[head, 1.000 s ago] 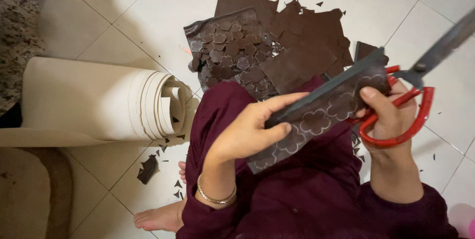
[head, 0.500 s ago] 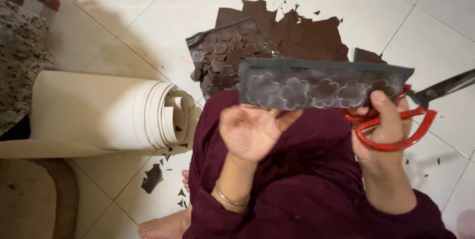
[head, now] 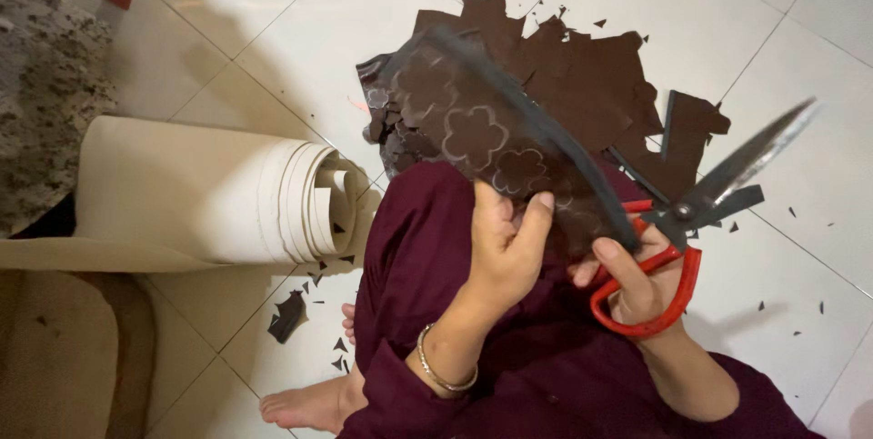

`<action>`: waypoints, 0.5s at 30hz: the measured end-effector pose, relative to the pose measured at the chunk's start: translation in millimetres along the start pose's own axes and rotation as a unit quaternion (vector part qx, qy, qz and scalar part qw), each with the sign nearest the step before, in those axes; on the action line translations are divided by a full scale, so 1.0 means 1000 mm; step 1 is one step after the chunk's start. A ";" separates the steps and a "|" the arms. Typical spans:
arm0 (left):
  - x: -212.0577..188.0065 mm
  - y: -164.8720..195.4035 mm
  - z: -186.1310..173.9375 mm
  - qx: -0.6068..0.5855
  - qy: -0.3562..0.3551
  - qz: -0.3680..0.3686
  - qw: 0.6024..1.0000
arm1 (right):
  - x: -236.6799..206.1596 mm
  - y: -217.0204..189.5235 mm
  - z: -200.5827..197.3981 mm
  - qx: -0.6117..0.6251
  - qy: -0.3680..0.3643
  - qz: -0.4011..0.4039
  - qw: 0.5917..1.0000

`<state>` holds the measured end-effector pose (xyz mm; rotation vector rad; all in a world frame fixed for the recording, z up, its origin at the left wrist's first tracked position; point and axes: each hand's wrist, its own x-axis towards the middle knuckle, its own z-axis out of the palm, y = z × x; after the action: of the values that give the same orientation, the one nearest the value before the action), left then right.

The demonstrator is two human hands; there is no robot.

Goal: The person sits on the floor and uses red-handled scissors to cut flower-shaped pieces from a brown patterned sheet. They repeatedly trim the edges of each shape and place the finished pieces onto a pile on the floor.

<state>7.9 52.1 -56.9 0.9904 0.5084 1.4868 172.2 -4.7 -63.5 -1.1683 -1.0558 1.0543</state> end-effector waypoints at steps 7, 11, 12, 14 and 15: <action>0.004 0.031 -0.004 0.172 -0.038 0.032 0.984 | 0.011 0.008 -0.018 -0.185 -0.086 -0.144 0.968; 0.006 0.036 0.000 0.190 -0.045 0.041 0.980 | 0.004 0.006 -0.011 -0.103 0.009 0.029 0.994; 0.007 0.036 0.001 0.201 -0.044 0.045 0.978 | 0.002 0.005 -0.010 -0.128 0.023 0.019 0.991; 0.008 0.037 0.006 0.197 -0.037 0.034 0.979 | 0.000 0.005 -0.008 -0.132 0.035 0.012 0.991; 0.008 0.037 0.008 0.182 -0.030 0.022 0.983 | -0.002 0.006 -0.008 -0.133 0.042 0.009 0.990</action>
<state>-6.2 51.2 -20.9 1.3349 0.7356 1.4247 179.0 -7.5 -70.4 -1.4258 -1.1458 0.8879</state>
